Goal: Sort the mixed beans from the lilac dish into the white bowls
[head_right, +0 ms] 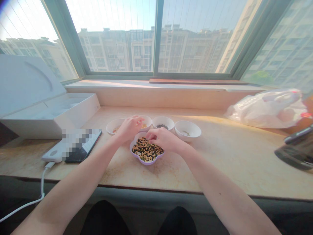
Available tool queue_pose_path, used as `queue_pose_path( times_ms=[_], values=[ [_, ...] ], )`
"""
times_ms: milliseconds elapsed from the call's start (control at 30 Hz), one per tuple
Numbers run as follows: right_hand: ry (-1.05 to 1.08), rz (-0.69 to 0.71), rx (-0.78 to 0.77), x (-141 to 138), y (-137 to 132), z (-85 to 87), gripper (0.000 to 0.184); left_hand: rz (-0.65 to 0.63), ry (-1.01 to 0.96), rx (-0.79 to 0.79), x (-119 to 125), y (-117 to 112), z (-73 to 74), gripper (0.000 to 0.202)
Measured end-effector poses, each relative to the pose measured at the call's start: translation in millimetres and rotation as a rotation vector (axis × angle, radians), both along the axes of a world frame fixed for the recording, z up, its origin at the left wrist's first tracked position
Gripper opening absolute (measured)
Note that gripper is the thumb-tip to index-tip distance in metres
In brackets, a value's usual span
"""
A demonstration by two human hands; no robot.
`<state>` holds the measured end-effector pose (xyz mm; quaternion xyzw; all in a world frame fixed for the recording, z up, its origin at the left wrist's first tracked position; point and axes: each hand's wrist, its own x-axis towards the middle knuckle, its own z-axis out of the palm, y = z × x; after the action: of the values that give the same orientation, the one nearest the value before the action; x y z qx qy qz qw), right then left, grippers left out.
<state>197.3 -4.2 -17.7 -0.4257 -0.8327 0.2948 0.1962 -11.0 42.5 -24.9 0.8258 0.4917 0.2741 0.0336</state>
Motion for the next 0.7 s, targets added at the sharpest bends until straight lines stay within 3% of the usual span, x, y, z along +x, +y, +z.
queue_pose_path(
  times_ms=[167, 300, 400, 567, 700],
  values=[
    [0.073, -0.047, 0.070, 1.1, 0.4, -0.1, 0.012, -0.003, -0.041, -0.011, 0.6, -2.4, 1.9, 0.031],
    [0.243, -0.150, 0.143, 2.0, 4.6, 0.6, 0.017, -0.123, -0.128, -0.029, 3.6, -8.3, 7.1, 0.030],
    [0.371, -0.266, 0.196, 4.2, 9.2, 2.4, 0.022, -0.168, -0.162, -0.044, 5.2, -12.0, 10.0, 0.030],
    [0.500, -0.510, 0.276, 11.6, 16.0, 6.8, 0.024, -0.095, -0.167, -0.034, 4.1, -14.6, 10.6, 0.032],
    [0.534, -0.533, 0.285, 19.0, 19.4, 8.8, 0.023, -0.219, -0.098, -0.020, 4.4, -18.5, 10.6, 0.030]
  ],
)
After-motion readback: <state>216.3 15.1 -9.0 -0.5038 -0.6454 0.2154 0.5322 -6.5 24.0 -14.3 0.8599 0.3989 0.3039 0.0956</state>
